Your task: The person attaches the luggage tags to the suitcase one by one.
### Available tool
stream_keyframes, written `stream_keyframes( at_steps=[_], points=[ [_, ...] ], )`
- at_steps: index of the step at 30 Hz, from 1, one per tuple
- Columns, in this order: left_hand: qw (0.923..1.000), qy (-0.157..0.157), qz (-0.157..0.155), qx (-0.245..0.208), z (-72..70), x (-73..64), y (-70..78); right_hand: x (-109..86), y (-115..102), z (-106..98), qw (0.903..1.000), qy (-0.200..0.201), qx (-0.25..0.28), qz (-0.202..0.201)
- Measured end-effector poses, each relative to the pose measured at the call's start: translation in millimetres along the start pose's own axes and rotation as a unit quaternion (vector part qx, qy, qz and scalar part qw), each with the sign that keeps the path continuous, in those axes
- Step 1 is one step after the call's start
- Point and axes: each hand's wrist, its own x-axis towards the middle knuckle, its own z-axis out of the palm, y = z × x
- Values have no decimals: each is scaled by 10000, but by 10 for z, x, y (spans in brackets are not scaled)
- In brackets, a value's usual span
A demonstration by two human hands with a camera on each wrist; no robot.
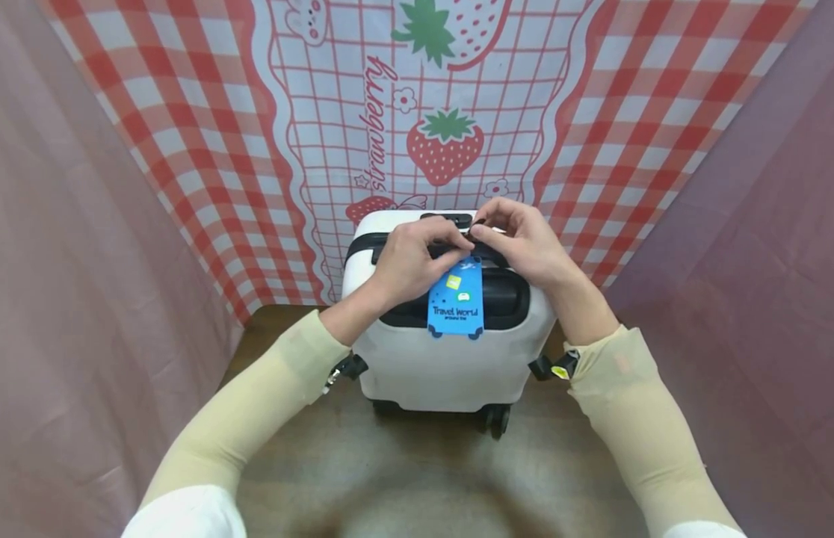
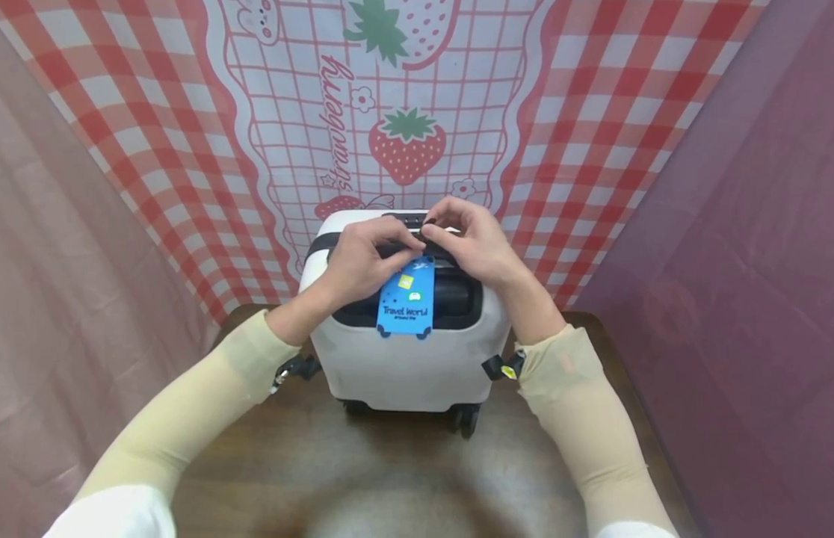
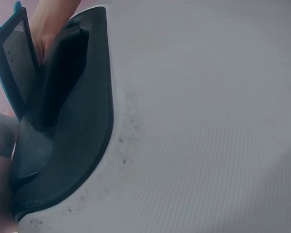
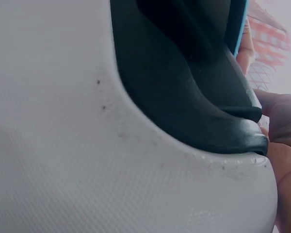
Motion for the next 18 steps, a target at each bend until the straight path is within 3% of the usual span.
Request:
stream_keyframes(
  at_steps=[5,8,12,18],
  points=[
    [10000,10,27,44,1,3,2,-20,12,16,9987,441,198,-176],
    [9998,81,-96,-178,-3,7,-11,-27,22,25,9966,687,320,-315],
    [9982,172,-361,-437,0,16,-29,-39,29,27,9950,794,389,-472],
    [9955,57,-838,-436,19,54,1,-55,38,10,9939,818,481,-565]
  ],
)
